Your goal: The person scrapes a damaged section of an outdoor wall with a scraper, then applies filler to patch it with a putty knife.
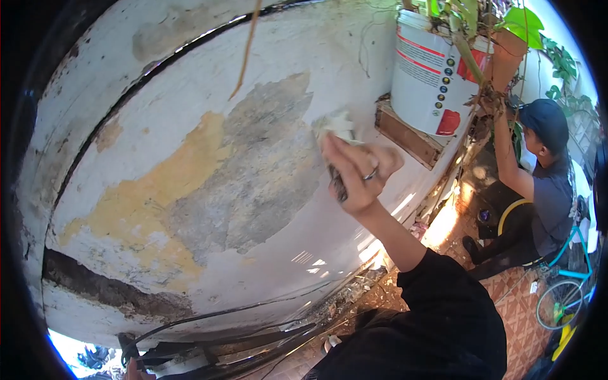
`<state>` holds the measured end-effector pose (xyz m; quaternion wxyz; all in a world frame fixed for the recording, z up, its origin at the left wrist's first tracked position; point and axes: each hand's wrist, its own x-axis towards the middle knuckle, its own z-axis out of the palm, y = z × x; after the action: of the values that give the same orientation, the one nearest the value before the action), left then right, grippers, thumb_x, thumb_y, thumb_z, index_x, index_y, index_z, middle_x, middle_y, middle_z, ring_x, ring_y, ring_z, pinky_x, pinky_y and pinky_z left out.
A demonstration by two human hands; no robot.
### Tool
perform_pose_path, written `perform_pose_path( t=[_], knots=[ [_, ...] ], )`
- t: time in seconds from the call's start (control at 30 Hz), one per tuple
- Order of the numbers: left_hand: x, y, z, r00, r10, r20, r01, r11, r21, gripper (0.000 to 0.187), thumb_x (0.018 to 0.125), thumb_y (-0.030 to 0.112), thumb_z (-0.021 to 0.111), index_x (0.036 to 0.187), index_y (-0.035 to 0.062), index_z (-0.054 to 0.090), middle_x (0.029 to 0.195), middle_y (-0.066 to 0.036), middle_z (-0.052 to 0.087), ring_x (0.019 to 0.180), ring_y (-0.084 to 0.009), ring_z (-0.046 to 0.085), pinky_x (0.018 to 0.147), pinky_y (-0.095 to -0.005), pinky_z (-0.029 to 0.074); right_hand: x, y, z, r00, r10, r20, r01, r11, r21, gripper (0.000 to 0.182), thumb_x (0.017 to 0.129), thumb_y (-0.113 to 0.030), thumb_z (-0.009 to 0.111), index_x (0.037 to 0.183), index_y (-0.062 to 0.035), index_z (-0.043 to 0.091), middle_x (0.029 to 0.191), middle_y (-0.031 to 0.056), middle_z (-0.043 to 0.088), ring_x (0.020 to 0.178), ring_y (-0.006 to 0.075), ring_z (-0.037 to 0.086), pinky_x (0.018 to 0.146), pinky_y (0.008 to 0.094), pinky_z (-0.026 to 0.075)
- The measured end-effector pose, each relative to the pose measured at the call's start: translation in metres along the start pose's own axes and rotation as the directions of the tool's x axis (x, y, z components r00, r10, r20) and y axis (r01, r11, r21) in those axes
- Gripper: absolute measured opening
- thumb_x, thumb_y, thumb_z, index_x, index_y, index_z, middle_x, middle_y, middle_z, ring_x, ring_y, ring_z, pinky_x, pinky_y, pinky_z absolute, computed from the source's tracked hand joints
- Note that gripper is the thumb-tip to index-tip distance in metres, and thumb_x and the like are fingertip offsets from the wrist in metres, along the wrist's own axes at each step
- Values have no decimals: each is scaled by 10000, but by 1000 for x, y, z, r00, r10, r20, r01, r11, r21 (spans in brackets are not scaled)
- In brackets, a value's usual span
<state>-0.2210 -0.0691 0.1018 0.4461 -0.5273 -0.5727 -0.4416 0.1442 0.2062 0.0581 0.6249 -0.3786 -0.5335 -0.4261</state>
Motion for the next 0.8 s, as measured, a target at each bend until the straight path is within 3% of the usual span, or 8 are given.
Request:
perform_pose_path(
  t=[0.1,0.37,0.5,0.57,0.63,0.7,0.73,0.8],
  knots=[
    [-6,-5,0,999,-36,7,36,998,-43,321,891,249,664,785,-54,654,607,-78,491,582,-188,449,524,-335,372,54,6,3,998,47,-35,-47,999,2,419,687,-15,571,1079,-95,699,1045,-11,685,874,167,477,852,319,300],
    [-1,3,-2,999,-47,27,47,999,3,346,933,298,590,910,-26,708,701,-102,626,591,-187,482,520,-333,393,70,6,-29,990,71,118,-83,992,99,493,645,101,576,1097,-63,687,1050,48,681,911,193,535,902,324,326],
    [5,7,-6,996,7,91,-10,1000,24,371,952,318,559,929,-17,717,833,-114,704,586,-185,499,521,-322,401,35,-4,-76,866,285,411,-471,742,477,435,750,119,560,1131,-56,672,1148,124,628,1058,266,572,926,349,416],
    [6,17,-3,997,-32,75,33,999,-14,385,954,329,554,925,-18,719,840,-109,707,582,-179,504,516,-318,397,4,-6,-105,699,331,633,-701,493,516,365,848,81,543,1181,-36,636,1179,138,611,1052,256,591,933,316,441],
    [7,18,-1,996,-73,60,76,996,-49,398,957,340,549,921,-18,720,846,-105,711,578,-172,509,512,-313,394,-43,8,-133,250,280,927,-957,-76,281,323,903,9,546,1221,-19,596,1180,119,616,1056,260,612,913,318,474],
    [7,14,-4,996,-14,92,12,1000,23,418,961,350,541,910,-23,721,861,-106,716,568,-152,516,480,-300,374,-94,25,-153,-191,58,980,-786,-607,-117,333,928,-47,548,1259,-5,556,1190,113,617,1049,259,626,872,339,515],
    [8,14,-5,995,-12,104,10,1000,23,418,961,350,541,910,-23,721,861,-106,716,568,-152,516,480,-300,374,-123,27,-159,-310,196,930,-926,-284,-248,295,932,-92,566,1212,-5,595,1165,99,641,1017,214,637,861,329,529],
    [11,12,-3,995,36,98,-36,999,-7,402,956,346,552,911,-14,727,829,-91,712,557,-137,498,445,-290,349,-183,39,-170,-183,310,933,-797,509,-325,248,918,-101,598,1149,-22,642,1085,76,674,974,177,645,848,287,523]
  ],
)
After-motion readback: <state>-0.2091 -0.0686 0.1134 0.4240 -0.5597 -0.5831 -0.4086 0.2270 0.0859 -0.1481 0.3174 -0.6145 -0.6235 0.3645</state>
